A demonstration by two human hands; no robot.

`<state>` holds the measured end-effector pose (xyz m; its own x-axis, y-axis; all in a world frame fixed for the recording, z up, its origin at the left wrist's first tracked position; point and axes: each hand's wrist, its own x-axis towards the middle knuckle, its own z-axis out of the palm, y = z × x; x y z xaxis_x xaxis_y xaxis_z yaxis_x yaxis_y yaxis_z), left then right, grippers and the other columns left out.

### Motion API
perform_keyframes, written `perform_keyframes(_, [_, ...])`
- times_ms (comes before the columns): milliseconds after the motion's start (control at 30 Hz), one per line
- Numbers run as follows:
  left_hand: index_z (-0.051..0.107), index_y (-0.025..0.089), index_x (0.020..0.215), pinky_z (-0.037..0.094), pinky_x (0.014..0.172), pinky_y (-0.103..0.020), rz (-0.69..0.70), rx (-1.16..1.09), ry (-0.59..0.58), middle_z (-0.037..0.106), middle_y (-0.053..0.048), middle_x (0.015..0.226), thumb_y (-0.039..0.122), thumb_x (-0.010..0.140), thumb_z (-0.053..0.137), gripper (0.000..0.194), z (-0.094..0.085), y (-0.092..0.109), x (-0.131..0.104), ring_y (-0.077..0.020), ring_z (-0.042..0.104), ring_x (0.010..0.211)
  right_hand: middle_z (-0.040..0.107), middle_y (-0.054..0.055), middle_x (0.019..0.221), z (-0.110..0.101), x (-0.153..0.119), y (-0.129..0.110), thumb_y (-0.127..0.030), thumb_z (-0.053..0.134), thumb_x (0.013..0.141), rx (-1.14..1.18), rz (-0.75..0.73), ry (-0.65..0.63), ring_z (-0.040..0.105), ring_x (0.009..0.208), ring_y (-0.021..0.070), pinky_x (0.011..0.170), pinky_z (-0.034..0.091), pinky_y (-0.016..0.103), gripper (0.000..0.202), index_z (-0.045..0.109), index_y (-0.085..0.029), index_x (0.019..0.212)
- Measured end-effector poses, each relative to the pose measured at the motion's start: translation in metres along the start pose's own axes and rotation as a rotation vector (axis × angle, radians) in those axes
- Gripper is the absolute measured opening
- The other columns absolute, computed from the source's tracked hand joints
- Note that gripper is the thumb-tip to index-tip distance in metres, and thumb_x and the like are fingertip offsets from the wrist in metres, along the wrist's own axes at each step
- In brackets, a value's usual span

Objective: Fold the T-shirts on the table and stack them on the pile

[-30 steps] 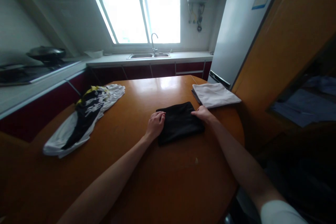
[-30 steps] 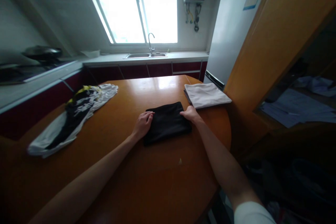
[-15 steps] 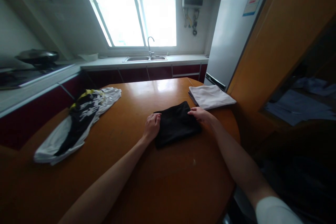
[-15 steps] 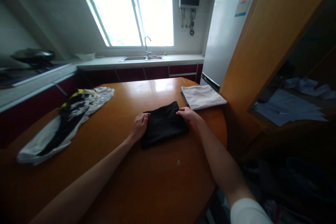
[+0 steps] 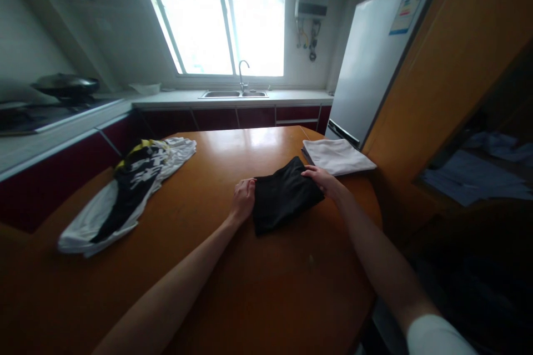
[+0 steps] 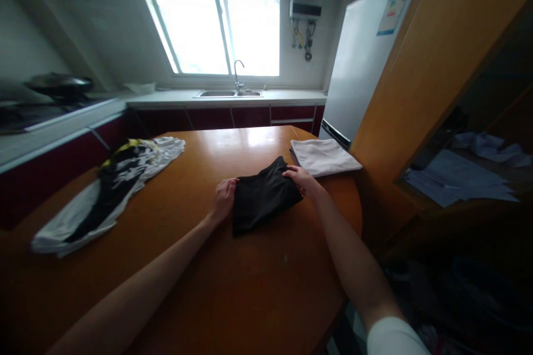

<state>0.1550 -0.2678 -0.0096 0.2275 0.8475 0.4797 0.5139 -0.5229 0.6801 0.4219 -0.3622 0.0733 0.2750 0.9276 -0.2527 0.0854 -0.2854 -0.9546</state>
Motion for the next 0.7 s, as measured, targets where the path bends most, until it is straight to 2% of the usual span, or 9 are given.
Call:
perform_keyframes(133, [0.068,0.018,0.106,0.046,0.102,-0.045,0.004,-0.007,-0.008,0.069,-0.012,0.110,0.046,0.101,0.028,0.050,0.000,-0.002,0.001,-0.0273,0.061,0.109,0.074,0.002,0.090,-0.003,-0.007,-0.031,-0.023,0.067,0.085,0.069,-0.042,0.061,0.065,0.069,0.0129,0.060,0.052,0.022,0.046,0.062,-0.021,0.130])
perform_keyframes(267, [0.068,0.016,0.109,0.046,0.102,-0.047,0.002,0.002,-0.036,0.068,-0.013,0.113,0.047,0.099,0.028,0.051,0.000,-0.006,0.002,-0.0284,0.060,0.111,0.075,0.002,0.094,-0.021,-0.011,-0.073,-0.018,0.069,0.081,0.103,-0.159,0.042,0.068,0.077,0.0148,0.072,0.055,0.024,0.043,0.067,-0.020,0.124])
perform_keyframes(367, [0.068,0.016,0.109,0.046,0.103,-0.047,0.004,0.005,-0.042,0.068,-0.013,0.113,0.048,0.099,0.028,0.051,0.000,-0.007,0.002,-0.0288,0.060,0.112,0.075,0.002,0.090,-0.049,-0.009,-0.107,-0.014,0.069,0.079,0.078,-0.199,0.059,0.067,0.073,0.0146,0.071,0.056,0.025,0.040,0.069,-0.019,0.118])
perform_keyframes(533, [0.068,0.017,0.108,0.047,0.101,-0.047,-0.006,0.011,-0.042,0.068,-0.013,0.113,0.048,0.098,0.030,0.050,0.001,-0.006,0.002,-0.0290,0.060,0.111,0.073,0.000,0.079,-0.111,0.007,-0.156,-0.016,0.073,0.076,-0.005,-0.246,0.170,0.064,0.065,0.0145,0.066,0.055,0.025,0.036,0.070,-0.019,0.111])
perform_keyframes(633, [0.068,0.017,0.109,0.047,0.101,-0.048,-0.009,0.015,-0.049,0.068,-0.013,0.114,0.049,0.098,0.030,0.051,0.001,-0.006,0.002,-0.0296,0.060,0.112,0.070,0.000,0.072,-0.140,0.025,-0.171,-0.016,0.074,0.075,-0.012,-0.284,0.213,0.060,0.059,0.0137,0.061,0.052,0.025,0.031,0.071,-0.018,0.106])
perform_keyframes(700, [0.068,0.017,0.110,0.046,0.102,-0.049,-0.006,0.020,-0.056,0.068,-0.013,0.115,0.049,0.098,0.029,0.051,0.001,-0.006,0.002,-0.0299,0.059,0.112,0.069,0.000,0.070,-0.151,0.038,-0.174,-0.014,0.074,0.075,-0.007,-0.338,0.227,0.060,0.059,0.0137,0.060,0.051,0.025,0.029,0.071,-0.018,0.103])
